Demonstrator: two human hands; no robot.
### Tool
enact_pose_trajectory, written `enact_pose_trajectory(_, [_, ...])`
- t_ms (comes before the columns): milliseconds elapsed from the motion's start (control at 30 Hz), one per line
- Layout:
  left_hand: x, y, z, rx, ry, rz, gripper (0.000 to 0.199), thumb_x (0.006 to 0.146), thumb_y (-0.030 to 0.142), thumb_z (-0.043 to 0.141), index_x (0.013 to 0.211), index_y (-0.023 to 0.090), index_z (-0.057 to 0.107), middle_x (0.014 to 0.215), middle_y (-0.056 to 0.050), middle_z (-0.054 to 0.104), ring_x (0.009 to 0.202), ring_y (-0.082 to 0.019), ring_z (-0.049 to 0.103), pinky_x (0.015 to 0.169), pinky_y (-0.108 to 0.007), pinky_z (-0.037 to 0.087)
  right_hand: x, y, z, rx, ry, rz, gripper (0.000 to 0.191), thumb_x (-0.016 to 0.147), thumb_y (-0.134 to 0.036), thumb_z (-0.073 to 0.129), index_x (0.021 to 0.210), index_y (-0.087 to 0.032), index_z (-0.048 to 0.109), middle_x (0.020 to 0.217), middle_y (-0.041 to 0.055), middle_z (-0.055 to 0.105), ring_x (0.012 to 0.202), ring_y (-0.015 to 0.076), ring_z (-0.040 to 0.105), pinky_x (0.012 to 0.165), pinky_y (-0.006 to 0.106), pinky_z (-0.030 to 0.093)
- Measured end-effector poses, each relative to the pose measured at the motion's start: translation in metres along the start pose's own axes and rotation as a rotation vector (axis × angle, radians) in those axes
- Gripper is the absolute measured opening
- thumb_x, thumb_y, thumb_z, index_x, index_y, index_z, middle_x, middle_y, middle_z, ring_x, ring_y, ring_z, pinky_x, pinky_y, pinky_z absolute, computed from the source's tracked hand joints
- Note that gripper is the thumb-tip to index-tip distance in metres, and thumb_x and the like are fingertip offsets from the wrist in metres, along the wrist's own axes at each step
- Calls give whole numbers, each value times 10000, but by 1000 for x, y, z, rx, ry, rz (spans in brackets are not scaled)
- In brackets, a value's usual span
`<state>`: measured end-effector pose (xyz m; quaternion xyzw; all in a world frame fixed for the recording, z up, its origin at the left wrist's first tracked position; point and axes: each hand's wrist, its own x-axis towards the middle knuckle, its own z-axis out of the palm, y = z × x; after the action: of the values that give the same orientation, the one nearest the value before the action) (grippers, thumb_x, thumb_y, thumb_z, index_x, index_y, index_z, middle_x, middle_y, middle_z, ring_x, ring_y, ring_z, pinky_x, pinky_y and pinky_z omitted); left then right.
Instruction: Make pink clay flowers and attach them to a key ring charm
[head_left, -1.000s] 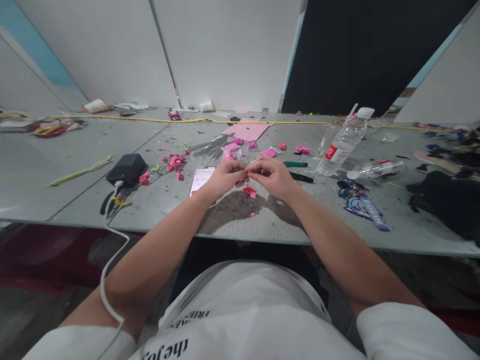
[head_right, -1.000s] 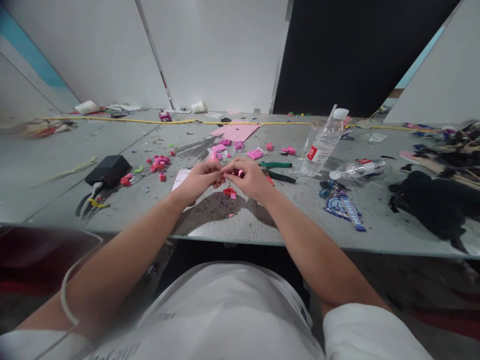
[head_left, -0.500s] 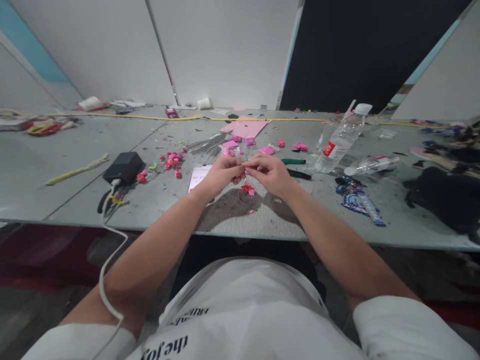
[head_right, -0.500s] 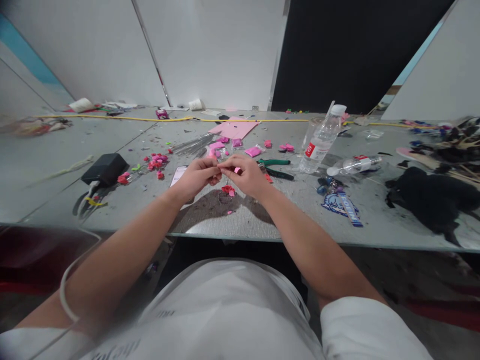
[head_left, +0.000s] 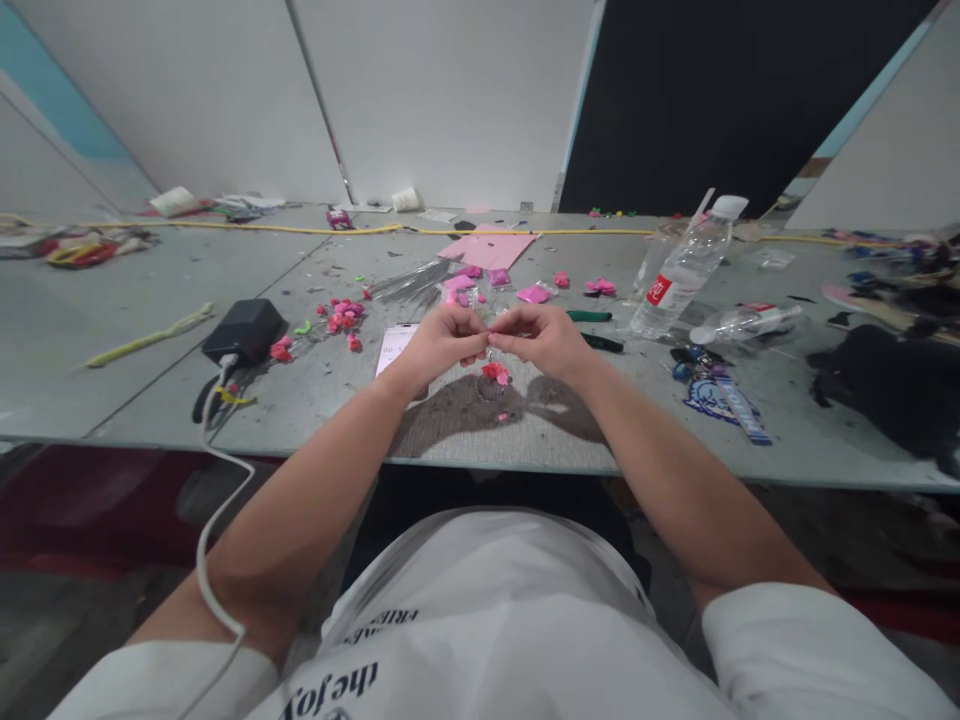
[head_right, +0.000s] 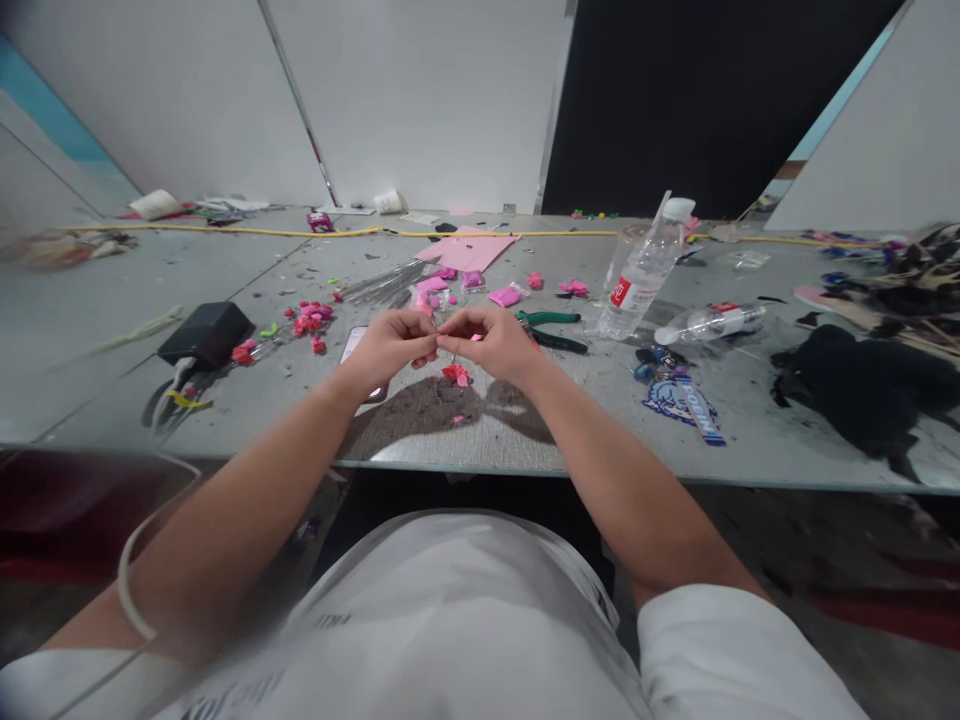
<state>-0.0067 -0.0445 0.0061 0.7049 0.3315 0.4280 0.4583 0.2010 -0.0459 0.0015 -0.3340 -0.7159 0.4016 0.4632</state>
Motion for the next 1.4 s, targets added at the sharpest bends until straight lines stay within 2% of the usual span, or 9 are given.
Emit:
enact_pose_trajectory(167, [1, -2, -1, 131, -10, 77, 226, 825, 333, 774, 706, 178, 662, 594, -4, 624, 534, -93, 525, 519, -230, 389, 1, -7, -7, 306, -87, 263, 485, 642, -579, 1004, 832, -218, 740, 748, 1, 700, 675, 138, 621, 514, 245, 439])
enact_pose_trajectory(333, [3, -4, -8, 371, 30, 173, 185, 884, 325, 714, 776, 176, 700, 649, -22, 668, 583, -119, 541, 566, -257, 380, 2, -14, -12, 461, -30, 214, 546, 669, -680, 969, 859, -236, 716, 772, -16, 624, 662, 124, 569, 523, 261, 405])
enact_pose_trajectory(533, [-22, 3, -5, 710, -123, 260, 127, 920, 280, 678, 920, 183, 760, 750, -31, 702, 652, -152, 593, 653, -288, 403, -7, -28, -11, 308, 103, 46, 555, 734, -744, 899, 856, -247, 683, 721, -28, 579, 620, 120, 503, 539, 285, 419])
enact_pose_trajectory(733, [-87, 5, 33, 812, -134, 81, 276, 1013, 433, 650, 1082, 193, 768, 935, -87, 682, 704, -187, 604, 653, -321, 435, -59, -38, -5, -109, 148, -110, 486, 954, -702, 716, 819, -235, 711, 730, 8, 660, 654, 143, 564, 580, 302, 443])
enact_pose_trajectory(867, [-98, 5, 58, 899, -51, 17, 262, 994, 399, 679, 1086, 179, 785, 1034, -137, 687, 825, -255, 662, 702, -367, 486, -87, -23, -3, -174, 191, -80, 476, 992, -667, 684, 802, -232, 725, 696, 11, 667, 635, 152, 578, 588, 314, 449])
enact_pose_trajectory(1000, [-93, -1, 68, 897, -14, -30, 246, 1013, 370, 645, 1018, 190, 813, 1009, -129, 688, 802, -249, 667, 688, -369, 490, -94, -13, -2, -203, 225, -29, 490, 1000, -660, 673, 766, -230, 705, 660, 6, 637, 613, 153, 563, 584, 318, 441])
enact_pose_trajectory(1133, [-92, -4, 65, 796, -26, -21, 220, 1015, 309, 628, 1010, 191, 813, 1032, -123, 697, 846, -246, 686, 749, -380, 521, -94, -14, 0, -243, 224, -50, 471, 1012, -633, 671, 771, -230, 706, 667, 4, 642, 631, 154, 579, 599, 319, 439])
enact_pose_trajectory(1300, [-89, 2, 58, 564, -31, 102, 185, 1028, 296, 636, 1028, 197, 793, 1113, -126, 740, 894, -217, 708, 775, -345, 549, -96, -16, 3, -193, 250, -39, 459, 1008, -640, 671, 793, -237, 720, 668, 6, 653, 622, 158, 594, 592, 321, 450])
enact_pose_trajectory(1400, [-87, 7, 55, 366, -13, 49, 180, 1024, 344, 663, 1004, 210, 781, 994, -83, 788, 801, -183, 718, 731, -311, 561, -98, -17, 11, -141, 265, -26, 461, 995, -658, 676, 807, -241, 730, 667, 6, 664, 616, 160, 606, 581, 317, 468])
